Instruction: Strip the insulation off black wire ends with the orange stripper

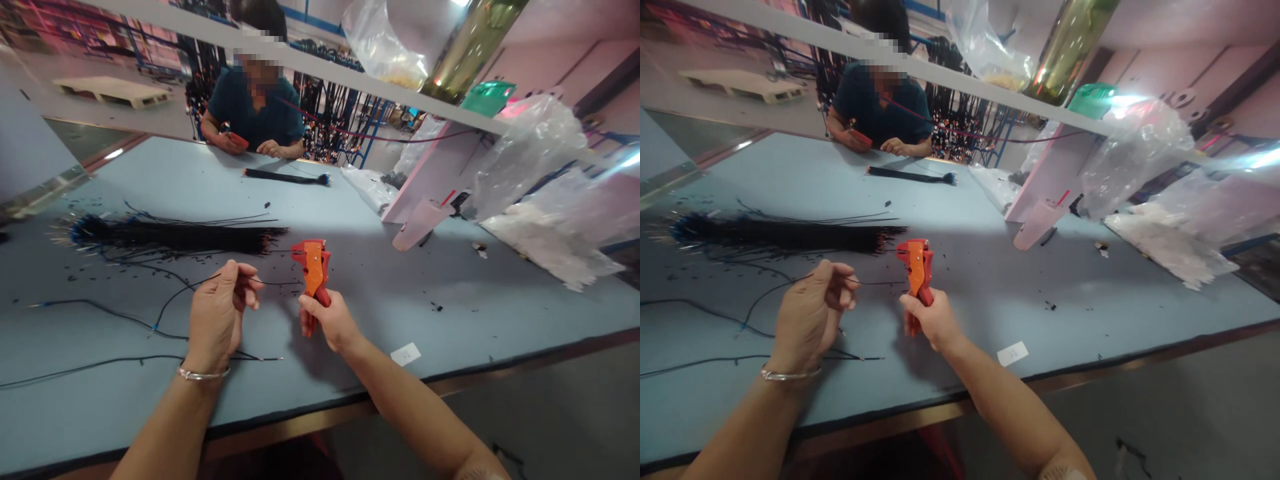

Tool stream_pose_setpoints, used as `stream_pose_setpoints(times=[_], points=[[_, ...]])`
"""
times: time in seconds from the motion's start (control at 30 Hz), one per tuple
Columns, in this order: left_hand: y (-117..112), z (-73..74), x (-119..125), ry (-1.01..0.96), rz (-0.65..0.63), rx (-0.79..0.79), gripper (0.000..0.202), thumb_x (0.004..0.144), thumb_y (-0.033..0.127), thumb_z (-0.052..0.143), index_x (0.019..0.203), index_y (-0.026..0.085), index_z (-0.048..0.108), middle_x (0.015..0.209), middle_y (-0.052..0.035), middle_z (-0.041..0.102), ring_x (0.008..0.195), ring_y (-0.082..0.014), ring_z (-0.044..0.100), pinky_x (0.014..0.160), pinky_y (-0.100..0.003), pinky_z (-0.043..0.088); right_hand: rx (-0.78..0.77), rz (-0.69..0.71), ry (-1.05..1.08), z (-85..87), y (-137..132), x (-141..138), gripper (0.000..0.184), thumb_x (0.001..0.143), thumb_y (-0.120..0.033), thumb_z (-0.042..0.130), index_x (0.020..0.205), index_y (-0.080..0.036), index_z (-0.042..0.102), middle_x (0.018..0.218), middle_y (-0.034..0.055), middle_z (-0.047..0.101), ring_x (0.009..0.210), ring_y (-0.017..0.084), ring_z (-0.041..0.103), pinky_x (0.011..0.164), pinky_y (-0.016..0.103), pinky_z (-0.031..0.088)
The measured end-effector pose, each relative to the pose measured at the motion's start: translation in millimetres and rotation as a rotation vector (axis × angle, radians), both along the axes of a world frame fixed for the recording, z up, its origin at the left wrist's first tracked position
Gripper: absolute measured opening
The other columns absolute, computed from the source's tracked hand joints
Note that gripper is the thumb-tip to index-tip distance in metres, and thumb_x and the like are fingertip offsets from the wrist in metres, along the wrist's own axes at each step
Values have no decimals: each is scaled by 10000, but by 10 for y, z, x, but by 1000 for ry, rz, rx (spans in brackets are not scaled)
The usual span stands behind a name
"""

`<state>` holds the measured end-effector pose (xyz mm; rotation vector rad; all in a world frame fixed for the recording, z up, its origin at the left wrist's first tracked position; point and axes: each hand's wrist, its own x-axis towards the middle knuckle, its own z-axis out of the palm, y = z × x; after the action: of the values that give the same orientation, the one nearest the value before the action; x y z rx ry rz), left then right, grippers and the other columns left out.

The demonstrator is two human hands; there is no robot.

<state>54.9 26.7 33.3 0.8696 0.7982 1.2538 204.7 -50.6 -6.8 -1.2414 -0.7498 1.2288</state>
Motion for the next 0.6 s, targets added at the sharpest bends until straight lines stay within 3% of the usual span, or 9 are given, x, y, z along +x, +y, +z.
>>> stream_pose_setpoints(times=[0.17,0.33,0.47,0.6], points=[[84,-26,-30,-7,68,-80,208,803,293,601,703,125,672,578,-38,640,415,-77,478,383,-183,411,19,3,369,38,-23,12,253,682,-300,710,859,-151,607,675,1,641,564,163,632,595,313,527],[155,-15,-94,-14,116,-212,81,709,209,644,697,132,665,589,-21,651,416,-66,474,383,-165,410,39,-30,678,87,-25,104,187,698,-207,625,873,-144,620,778,40,660,730,191,647,782,387,530],[149,2,-102,-45,49,-251,54,659,185,688,693,146,673,594,2,646,433,-60,482,386,-153,410,70,19,677,161,-53,137,207,698,-204,609,899,-154,617,802,39,649,748,196,633,775,390,517],[108,16,-85,-99,-18,-200,92,628,178,736,700,143,692,609,2,646,446,-53,480,403,-155,422,27,163,420,187,-119,76,269,671,-205,657,931,-161,609,808,25,634,704,185,620,707,354,483]])
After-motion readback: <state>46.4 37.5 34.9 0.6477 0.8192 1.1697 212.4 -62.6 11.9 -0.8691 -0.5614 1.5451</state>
